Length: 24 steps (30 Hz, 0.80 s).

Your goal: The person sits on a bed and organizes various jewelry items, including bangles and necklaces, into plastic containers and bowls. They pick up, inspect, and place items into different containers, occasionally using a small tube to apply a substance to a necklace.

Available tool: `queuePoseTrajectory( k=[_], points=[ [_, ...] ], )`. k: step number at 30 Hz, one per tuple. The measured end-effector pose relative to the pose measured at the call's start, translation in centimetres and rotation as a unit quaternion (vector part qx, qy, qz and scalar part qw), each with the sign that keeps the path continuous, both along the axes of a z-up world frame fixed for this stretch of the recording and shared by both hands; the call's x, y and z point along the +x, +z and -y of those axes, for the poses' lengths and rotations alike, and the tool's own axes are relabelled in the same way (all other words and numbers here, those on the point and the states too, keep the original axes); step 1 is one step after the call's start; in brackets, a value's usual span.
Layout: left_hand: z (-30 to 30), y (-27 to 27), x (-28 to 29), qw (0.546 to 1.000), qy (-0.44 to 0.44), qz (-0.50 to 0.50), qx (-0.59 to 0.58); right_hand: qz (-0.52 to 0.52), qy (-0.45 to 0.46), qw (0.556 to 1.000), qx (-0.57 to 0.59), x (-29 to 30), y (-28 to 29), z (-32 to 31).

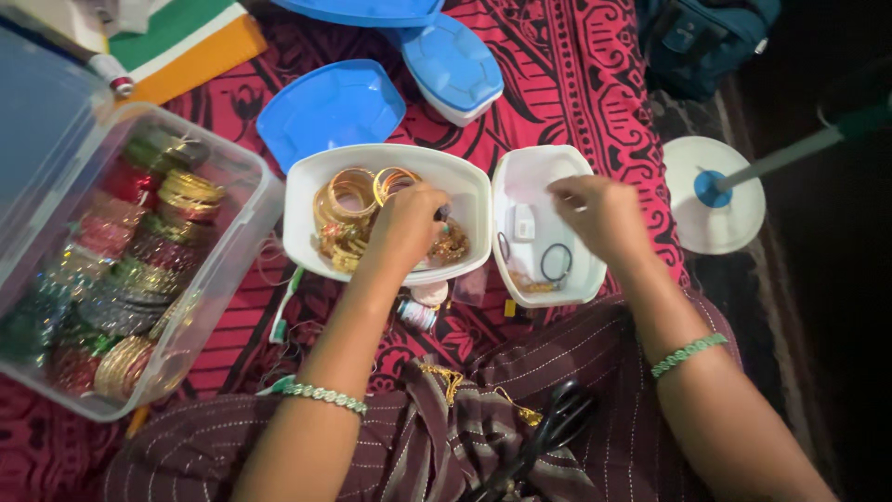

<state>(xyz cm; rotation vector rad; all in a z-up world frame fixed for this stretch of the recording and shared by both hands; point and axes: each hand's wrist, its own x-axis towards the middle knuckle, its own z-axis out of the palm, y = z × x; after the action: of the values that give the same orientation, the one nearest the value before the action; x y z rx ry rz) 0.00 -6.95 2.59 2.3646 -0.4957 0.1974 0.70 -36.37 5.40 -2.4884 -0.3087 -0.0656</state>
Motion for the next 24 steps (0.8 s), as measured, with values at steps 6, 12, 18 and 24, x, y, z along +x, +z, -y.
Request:
queuePoseTrajectory(
  k=[6, 12, 18, 24],
  points=[
    [2.1, -2.7, 0.4, 0.993, 0.002, -0.03, 0.111, 0.042, 0.175, 0.975, -0.127, 0.9, -3.5, -1.6],
    [1.6, -3.1, -0.1, 0.99, 0.009, -0.029, 0.137, -0.105, 0.092, 0.985, -0.105, 1.2, -2.3, -3.2],
    [1.2, -2.2, 0.0, 0.988, 0.018, -0.051, 0.146, 0.078, 0.133, 0.986, 0.068, 0.6, 0.8, -1.3],
    [0.9, -1.5, 0.3, 0.986, -0.001, -0.086, 0.14, 0.074, -0.102, 0.918, 0.376, 4.9, -1.6, 2.6]
  ],
)
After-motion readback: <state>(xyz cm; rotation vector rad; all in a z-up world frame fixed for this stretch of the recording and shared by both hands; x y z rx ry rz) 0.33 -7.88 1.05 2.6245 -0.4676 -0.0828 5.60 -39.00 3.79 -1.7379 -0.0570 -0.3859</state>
